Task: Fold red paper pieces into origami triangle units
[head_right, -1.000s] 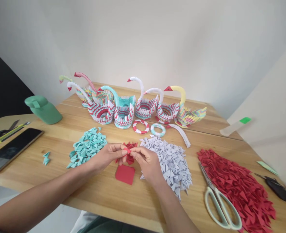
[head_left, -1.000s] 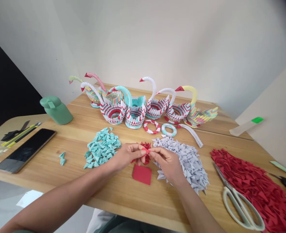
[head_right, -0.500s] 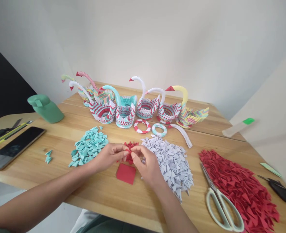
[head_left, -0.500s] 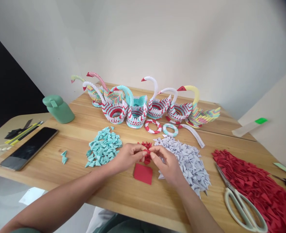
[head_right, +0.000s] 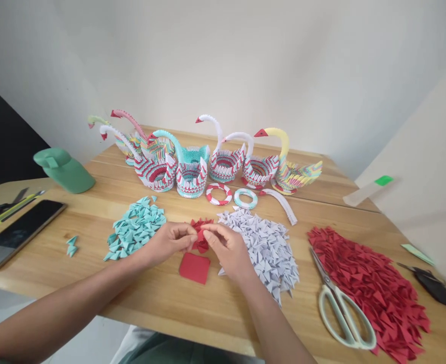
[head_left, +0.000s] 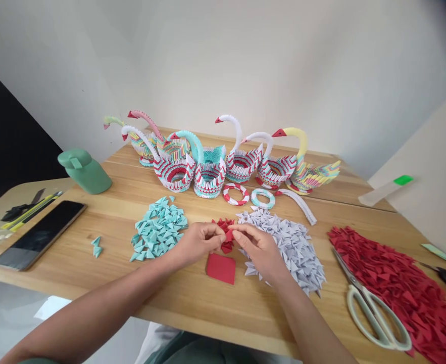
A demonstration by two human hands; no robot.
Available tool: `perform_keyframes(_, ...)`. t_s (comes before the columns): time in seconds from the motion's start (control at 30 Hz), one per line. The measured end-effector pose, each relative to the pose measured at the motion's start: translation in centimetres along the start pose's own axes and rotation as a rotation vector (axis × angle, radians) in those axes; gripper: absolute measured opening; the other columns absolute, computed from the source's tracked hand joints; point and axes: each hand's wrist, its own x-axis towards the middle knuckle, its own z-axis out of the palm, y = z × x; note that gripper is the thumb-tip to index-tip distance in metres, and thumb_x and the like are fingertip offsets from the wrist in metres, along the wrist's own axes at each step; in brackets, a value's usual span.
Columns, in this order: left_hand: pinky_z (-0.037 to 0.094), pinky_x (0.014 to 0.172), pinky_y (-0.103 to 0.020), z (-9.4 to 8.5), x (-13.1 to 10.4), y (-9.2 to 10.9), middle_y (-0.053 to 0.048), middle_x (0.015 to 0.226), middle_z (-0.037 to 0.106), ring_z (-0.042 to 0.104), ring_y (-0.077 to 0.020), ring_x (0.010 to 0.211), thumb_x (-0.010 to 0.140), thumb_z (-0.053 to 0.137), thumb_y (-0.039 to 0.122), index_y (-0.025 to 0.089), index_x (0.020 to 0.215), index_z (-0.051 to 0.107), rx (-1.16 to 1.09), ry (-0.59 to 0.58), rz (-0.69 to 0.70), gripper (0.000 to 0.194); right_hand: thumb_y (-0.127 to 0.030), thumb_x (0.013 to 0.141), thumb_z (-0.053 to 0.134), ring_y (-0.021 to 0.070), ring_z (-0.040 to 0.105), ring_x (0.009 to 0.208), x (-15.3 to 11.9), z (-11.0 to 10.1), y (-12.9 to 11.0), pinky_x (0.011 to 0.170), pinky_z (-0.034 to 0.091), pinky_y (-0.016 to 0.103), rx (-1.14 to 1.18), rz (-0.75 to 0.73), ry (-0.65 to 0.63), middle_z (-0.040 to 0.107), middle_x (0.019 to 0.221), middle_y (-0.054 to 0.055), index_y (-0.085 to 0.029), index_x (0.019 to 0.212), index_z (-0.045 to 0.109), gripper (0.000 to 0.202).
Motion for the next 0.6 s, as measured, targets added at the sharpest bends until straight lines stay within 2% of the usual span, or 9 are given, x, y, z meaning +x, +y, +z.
perform_keyframes(0.07,0.029,0.051,-0.020,0.1,-0.1,0.0,0.003,0.054,0.049,0.039,-0.0071,0.051,0.079,0.057,0.031,0.012,0.064,0.057,0.055,-0.001,0.021,0.025,-0.036,0.083,0.059,0.0163,0.059,0.071,0.0,0.0,-0.1,0.064,0.046,0.025,-0.021,0.013,-0.038,0.067,0.077,0.002,-0.019,0.087,0.070,0.021)
perform_keyframes(0.17,0.030,0.051,-0.019,0.4,-0.2,-0.2,0.004,0.056,0.048,0.038,-0.0070,0.052,0.079,0.058,0.029,0.012,0.070,0.060,0.051,-0.011,0.035,0.019,-0.037,0.083,0.059,0.0138,0.054,0.062,-0.1,0.1,-0.2,0.056,0.041,0.023,-0.032,0.026,-0.021,0.063,0.068,0.000,-0.018,0.076,0.068,0.022)
perform_keyframes(0.33,0.034,0.052,-0.018,0.7,-0.3,0.0,0.002,0.061,0.055,0.044,-0.0080,0.054,0.078,0.063,0.028,0.011,0.078,0.064,0.069,-0.009,0.079,0.017,-0.038,0.083,0.058,0.0112,0.048,0.054,-0.1,0.1,-0.5,0.048,0.036,0.022,0.038,0.052,0.006,0.057,0.061,-0.002,-0.018,0.074,0.065,0.023)
perform_keyframes(0.47,0.039,0.058,-0.020,0.6,-0.5,0.4,-0.002,0.068,0.064,0.052,-0.0115,0.062,0.080,0.063,0.029,0.012,0.077,0.068,0.159,0.017,0.165,0.018,-0.039,0.083,0.058,0.0109,0.046,0.053,-0.2,0.0,-0.8,0.048,0.035,0.022,0.070,0.057,0.009,0.053,0.059,-0.003,-0.018,0.070,0.062,0.025)
perform_keyframes(0.6,0.041,0.061,-0.021,0.5,-0.6,0.4,-0.002,0.068,0.067,0.055,-0.0131,0.063,0.081,0.063,0.029,0.013,0.076,0.070,0.212,0.038,0.191,0.019,-0.038,0.082,0.058,0.0113,0.046,0.053,-0.2,0.1,-1.1,0.049,0.036,0.022,0.084,0.073,0.007,0.053,0.058,-0.002,-0.018,0.069,0.062,0.024)
